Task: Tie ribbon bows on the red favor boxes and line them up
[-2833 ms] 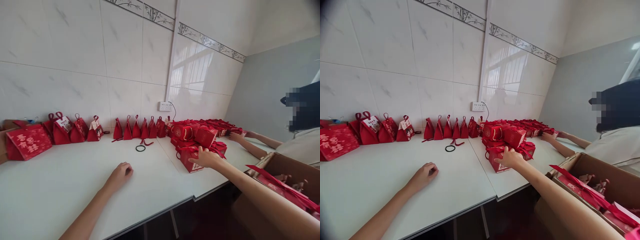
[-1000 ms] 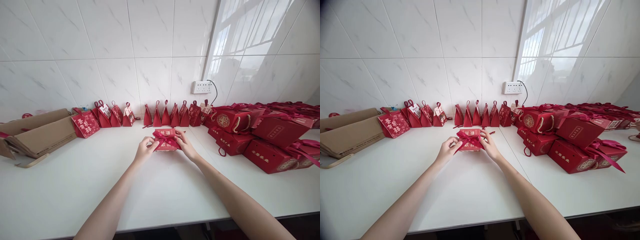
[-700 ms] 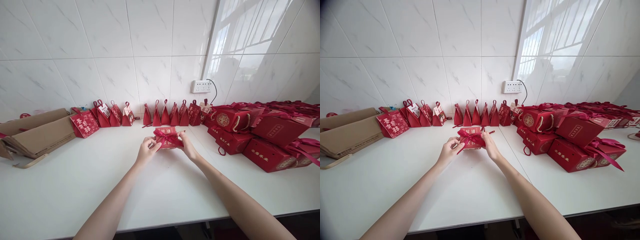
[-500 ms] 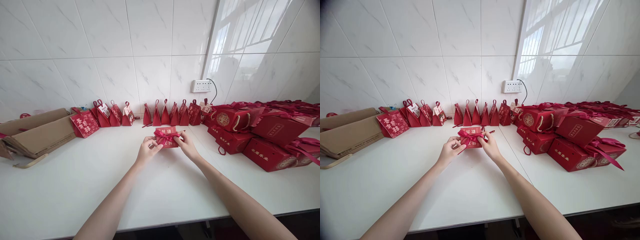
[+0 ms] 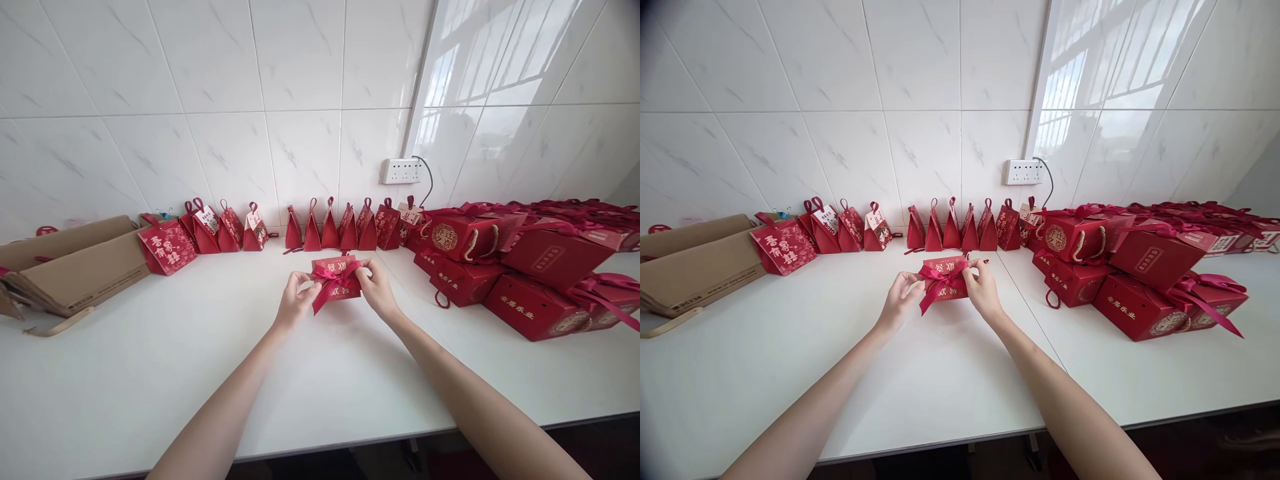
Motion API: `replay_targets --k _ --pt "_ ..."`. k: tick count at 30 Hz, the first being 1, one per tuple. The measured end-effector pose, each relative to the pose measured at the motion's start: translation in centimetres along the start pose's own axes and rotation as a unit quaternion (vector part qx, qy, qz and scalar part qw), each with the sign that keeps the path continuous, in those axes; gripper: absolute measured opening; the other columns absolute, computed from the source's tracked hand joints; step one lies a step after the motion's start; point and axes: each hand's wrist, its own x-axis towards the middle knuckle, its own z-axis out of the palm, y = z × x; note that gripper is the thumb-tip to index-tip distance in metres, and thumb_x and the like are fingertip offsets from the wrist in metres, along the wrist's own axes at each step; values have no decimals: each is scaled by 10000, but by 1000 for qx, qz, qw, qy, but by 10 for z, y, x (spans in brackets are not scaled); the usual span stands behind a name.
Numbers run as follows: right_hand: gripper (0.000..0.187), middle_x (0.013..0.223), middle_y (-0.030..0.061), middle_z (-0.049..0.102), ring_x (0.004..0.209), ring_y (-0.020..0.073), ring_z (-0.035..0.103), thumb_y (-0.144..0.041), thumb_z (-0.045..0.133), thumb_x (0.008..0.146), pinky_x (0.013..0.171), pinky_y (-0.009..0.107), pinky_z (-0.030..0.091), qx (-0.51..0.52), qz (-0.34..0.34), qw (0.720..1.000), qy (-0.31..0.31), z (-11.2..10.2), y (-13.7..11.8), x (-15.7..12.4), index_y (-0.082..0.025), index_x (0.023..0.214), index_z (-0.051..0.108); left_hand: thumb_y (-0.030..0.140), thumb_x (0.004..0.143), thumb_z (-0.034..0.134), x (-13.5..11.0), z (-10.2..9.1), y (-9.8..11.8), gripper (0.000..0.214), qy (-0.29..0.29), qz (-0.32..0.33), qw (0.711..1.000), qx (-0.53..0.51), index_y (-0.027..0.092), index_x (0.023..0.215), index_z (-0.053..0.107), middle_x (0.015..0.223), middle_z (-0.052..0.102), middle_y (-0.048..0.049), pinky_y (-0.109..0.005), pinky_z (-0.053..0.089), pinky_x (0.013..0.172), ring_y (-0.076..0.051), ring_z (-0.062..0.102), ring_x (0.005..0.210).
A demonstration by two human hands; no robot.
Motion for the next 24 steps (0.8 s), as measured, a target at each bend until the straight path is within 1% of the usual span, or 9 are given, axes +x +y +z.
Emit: replay_targets --k 2,3,6,8,11,13,15,19,24 --pt "236 813 11 602 687 155 605 -441 466 800 583 262 460 0 -2 1000 -16 3 1 -2 -205 784 457 499 726 623 0 1 2 352 33 -14 999 -14 198 845 482 922 580 -40 -332 483 827 -180 579 904" --pt "255 879 29 612 728 163 619 -457 467 801 606 271 470 4 -7 1000 -25 4 1 -3 -203 788 457 517 741 603 0 2 3 359 49 -16 999 -5 195 854 493 913 584 -40 -319 480 813 -176 580 889" --pt "293 1095 84 581 899 203 628 -491 476 796 670 299 497 16 -24 998 -52 9 3 -6 -198 794 455 524 767 573 0 3 7 344 83 -12 996 44 187 809 517 860 594 -33 -274 474 737 -165 582 830" --pt "301 1163 97 548 1003 229 600 -499 480 795 708 320 508 20 -28 997 -64 11 2 -8 -199 789 454 495 772 574 -1 3 9 317 88 -14 994 66 187 748 501 798 588 -15 -248 463 668 -146 577 745" --pt "279 1196 91 528 1065 242 570 -479 497 792 756 349 510 29 -17 996 -82 10 -1 -10 -203 794 452 450 783 564 -1 3 9 287 78 -19 994 73 190 706 467 733 563 12 -231 443 598 -119 549 636" --pt "267 1204 86 525 1074 242 563 -466 511 790 780 360 506 33 -11 995 -96 8 -3 -11 -205 823 464 427 787 560 -2 3 8 269 76 -6 994 76 190 703 467 727 555 16 -231 445 612 -117 545 641" --pt "293 1191 90 536 1060 245 566 -484 529 782 781 362 504 28 -4 995 -99 7 -5 -12 -201 836 481 415 789 562 -2 4 7 260 72 7 994 79 189 699 470 728 551 14 -235 453 643 -119 547 664" --pt "367 1142 101 568 967 240 594 -550 533 761 740 358 509 30 22 998 -58 8 -6 -10 -187 755 481 414 787 566 -2 4 5 261 60 14 995 73 188 695 473 733 539 10 -238 470 671 -120 549 688" --pt "368 1042 75 623 822 194 615 -549 567 725 752 366 522 63 38 996 -50 6 -2 -4 -184 744 526 410 765 593 1 1 4 245 88 39 993 67 184 702 522 791 539 -14 -229 477 700 -134 548 776"
